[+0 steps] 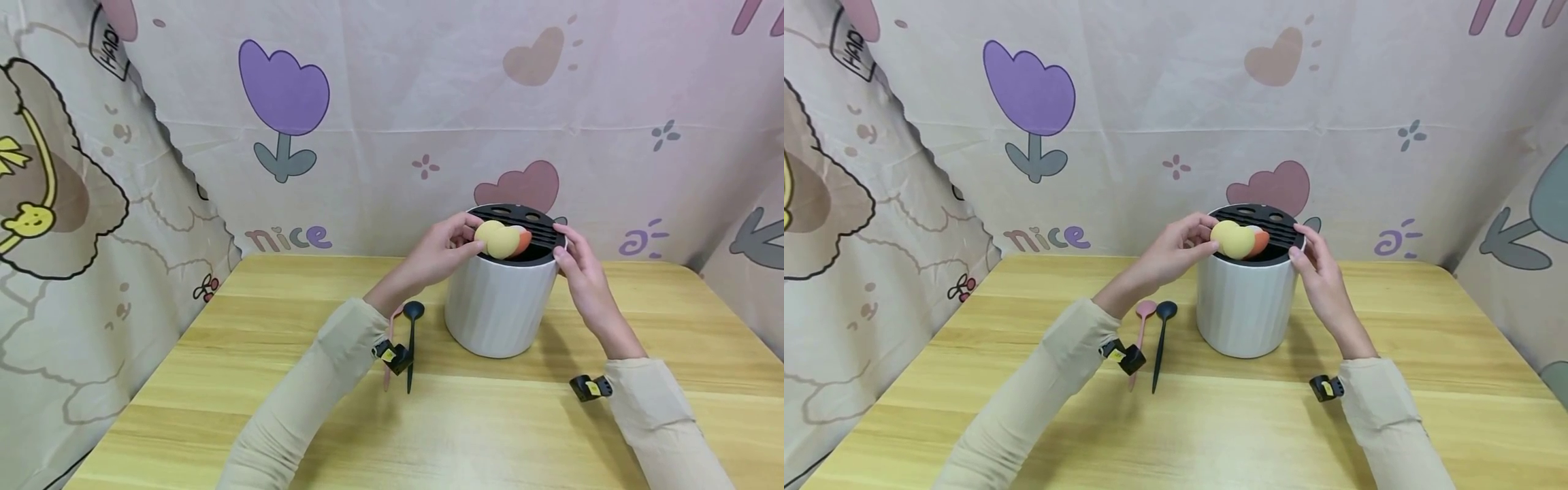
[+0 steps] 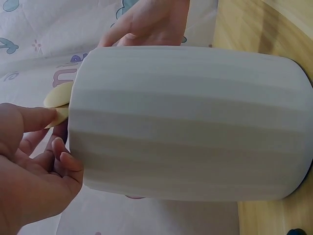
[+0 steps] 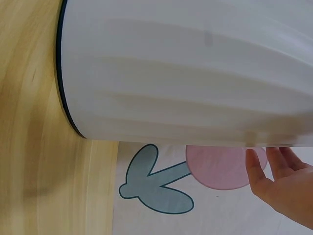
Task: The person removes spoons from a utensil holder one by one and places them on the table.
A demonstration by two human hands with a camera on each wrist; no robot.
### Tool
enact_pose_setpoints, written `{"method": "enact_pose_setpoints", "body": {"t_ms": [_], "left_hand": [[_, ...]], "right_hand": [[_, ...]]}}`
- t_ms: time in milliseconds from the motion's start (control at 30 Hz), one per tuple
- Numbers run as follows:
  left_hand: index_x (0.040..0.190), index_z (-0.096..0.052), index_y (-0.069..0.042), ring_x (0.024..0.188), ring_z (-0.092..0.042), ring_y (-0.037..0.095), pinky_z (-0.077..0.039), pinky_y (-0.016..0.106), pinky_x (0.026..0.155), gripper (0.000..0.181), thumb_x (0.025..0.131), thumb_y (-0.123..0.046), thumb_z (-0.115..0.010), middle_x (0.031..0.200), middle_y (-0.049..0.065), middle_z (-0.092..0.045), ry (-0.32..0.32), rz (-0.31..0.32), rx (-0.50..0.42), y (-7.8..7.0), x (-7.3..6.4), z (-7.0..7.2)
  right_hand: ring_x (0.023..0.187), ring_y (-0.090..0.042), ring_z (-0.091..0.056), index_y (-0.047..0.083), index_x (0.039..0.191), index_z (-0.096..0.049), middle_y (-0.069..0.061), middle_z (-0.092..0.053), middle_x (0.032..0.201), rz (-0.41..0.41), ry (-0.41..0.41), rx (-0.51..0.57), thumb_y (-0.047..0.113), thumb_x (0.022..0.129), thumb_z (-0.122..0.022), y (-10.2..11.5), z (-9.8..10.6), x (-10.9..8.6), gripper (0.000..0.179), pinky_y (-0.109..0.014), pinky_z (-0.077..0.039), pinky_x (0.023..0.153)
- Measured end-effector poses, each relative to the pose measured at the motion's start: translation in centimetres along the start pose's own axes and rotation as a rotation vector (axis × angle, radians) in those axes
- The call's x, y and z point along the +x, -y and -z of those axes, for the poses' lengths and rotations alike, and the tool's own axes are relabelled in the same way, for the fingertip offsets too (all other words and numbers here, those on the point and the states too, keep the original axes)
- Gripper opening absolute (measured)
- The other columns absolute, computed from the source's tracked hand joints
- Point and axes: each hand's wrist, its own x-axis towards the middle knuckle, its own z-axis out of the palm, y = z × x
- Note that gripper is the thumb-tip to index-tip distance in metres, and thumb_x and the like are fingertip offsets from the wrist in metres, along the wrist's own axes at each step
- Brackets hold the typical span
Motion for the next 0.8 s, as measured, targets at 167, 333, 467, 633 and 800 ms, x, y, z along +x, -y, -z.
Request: {"method": "enact_pose_setpoints", "body": {"t_ms": [167, 333, 467, 633, 800], "left_hand": [[0.117, -0.058, 0.002, 0.077, -0.050, 0.016, -0.041, 0.019, 0.066, 0.024, 0.094, -0.002, -0.061, 0.093, 0.010, -0.061, -0.022, -0.024, 0.018, 0.1, 0.0, -0.1], [0.116, -0.060, 0.004, 0.078, -0.051, 0.017, -0.041, 0.019, 0.067, 0.023, 0.093, 0.001, -0.061, 0.093, 0.012, -0.063, -0.046, -0.071, 0.042, 0.1, 0.2, 0.0], [0.116, -0.060, 0.005, 0.084, -0.054, 0.019, -0.042, 0.018, 0.071, 0.024, 0.093, 0.000, -0.062, 0.097, 0.013, -0.065, -0.073, -0.085, 0.056, -0.1, 0.4, 0.1], [0.118, -0.061, 0.005, 0.087, -0.056, 0.021, -0.042, 0.020, 0.073, 0.025, 0.093, 0.001, -0.061, 0.097, 0.014, -0.066, -0.101, -0.115, 0.054, -0.5, 0.4, 0.5], [0.119, -0.061, 0.005, 0.084, -0.055, 0.020, -0.043, 0.020, 0.071, 0.026, 0.093, 0.002, -0.061, 0.093, 0.013, -0.064, -0.137, -0.160, 0.021, -1.0, 0.6, 1.0]], "right_hand": [[0.115, -0.003, -0.045, 0.006, 0.150, -0.030, -0.029, -0.033, 0.147, -0.007, 0.006, -0.005, 0.021, 0.104, -0.039, 0.0, 0.0, 0.0, 0.049, -0.013, -0.040, 0.086], [0.116, -0.003, -0.045, 0.006, 0.150, -0.030, -0.029, -0.032, 0.147, -0.007, 0.005, 0.017, 0.020, 0.104, -0.039, 0.1, 0.0, 0.0, 0.049, -0.013, -0.039, 0.086], [0.116, -0.004, -0.045, 0.005, 0.150, -0.030, -0.029, -0.033, 0.146, -0.006, 0.004, 0.022, 0.020, 0.104, -0.039, 0.0, -0.1, 0.1, 0.049, -0.013, -0.039, 0.086], [0.116, -0.004, -0.045, 0.005, 0.150, -0.030, -0.029, -0.033, 0.146, -0.009, 0.004, 0.018, 0.020, 0.104, -0.039, 0.0, -0.1, 0.1, 0.049, -0.013, -0.039, 0.086], [0.115, -0.004, -0.045, 0.005, 0.150, -0.030, -0.028, -0.033, 0.145, -0.010, 0.002, 0.010, 0.021, 0.104, -0.038, 0.1, -0.1, 0.1, 0.049, -0.013, -0.039, 0.086]]}}
